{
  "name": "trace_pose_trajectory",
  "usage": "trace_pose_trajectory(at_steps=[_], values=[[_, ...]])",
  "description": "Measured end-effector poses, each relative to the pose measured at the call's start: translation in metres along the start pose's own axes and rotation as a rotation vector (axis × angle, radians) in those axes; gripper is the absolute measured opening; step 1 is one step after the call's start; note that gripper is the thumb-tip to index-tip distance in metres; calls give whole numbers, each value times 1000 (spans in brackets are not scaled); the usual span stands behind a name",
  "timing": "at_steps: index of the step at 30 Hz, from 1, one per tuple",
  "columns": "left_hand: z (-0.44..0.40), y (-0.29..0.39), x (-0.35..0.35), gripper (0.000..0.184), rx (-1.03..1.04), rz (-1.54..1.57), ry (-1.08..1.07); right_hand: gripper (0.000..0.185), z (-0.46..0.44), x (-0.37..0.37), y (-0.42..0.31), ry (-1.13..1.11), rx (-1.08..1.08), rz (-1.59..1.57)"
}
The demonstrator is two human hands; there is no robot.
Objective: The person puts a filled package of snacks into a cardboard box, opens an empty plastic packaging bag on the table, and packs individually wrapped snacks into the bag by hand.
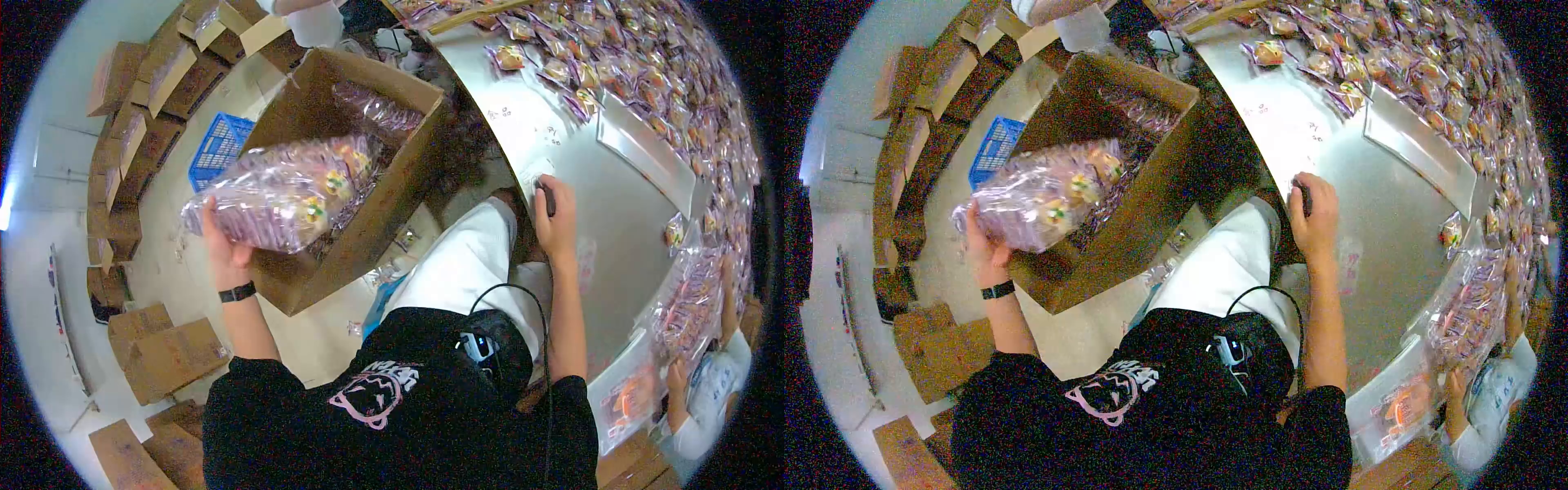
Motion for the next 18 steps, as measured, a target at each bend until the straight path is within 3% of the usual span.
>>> trace_pose_trajectory(at_steps=[3,8,11,12,15,18], values=[[-16,-65,-35,55,-167,-122,46,16,6,-3,-28,44,-122,150],[-47,-139,-34,52,-312,-318,107,14,6,-4,-22,26,-61,141],[-66,-176,-8,52,-412,-391,33,14,4,-4,-24,52,-66,133],[-92,-203,-9,54,-455,-297,-125,14,3,-4,-24,58,-68,145],[-127,-225,16,53,-473,-409,-124,12,5,-5,-23,49,-54,137],[-149,-231,51,61,-342,-397,-281,10,1,-7,-16,58,-35,76]])
Point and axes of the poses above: each hand's wrist, its own z-axis away from the middle knuckle, its own x-axis out of the palm, y = z × x, the point moved 8 cm from there along -z, towards the middle knuckle, and after that the axes turned 10 degrees about x, right-handed, at the moved point
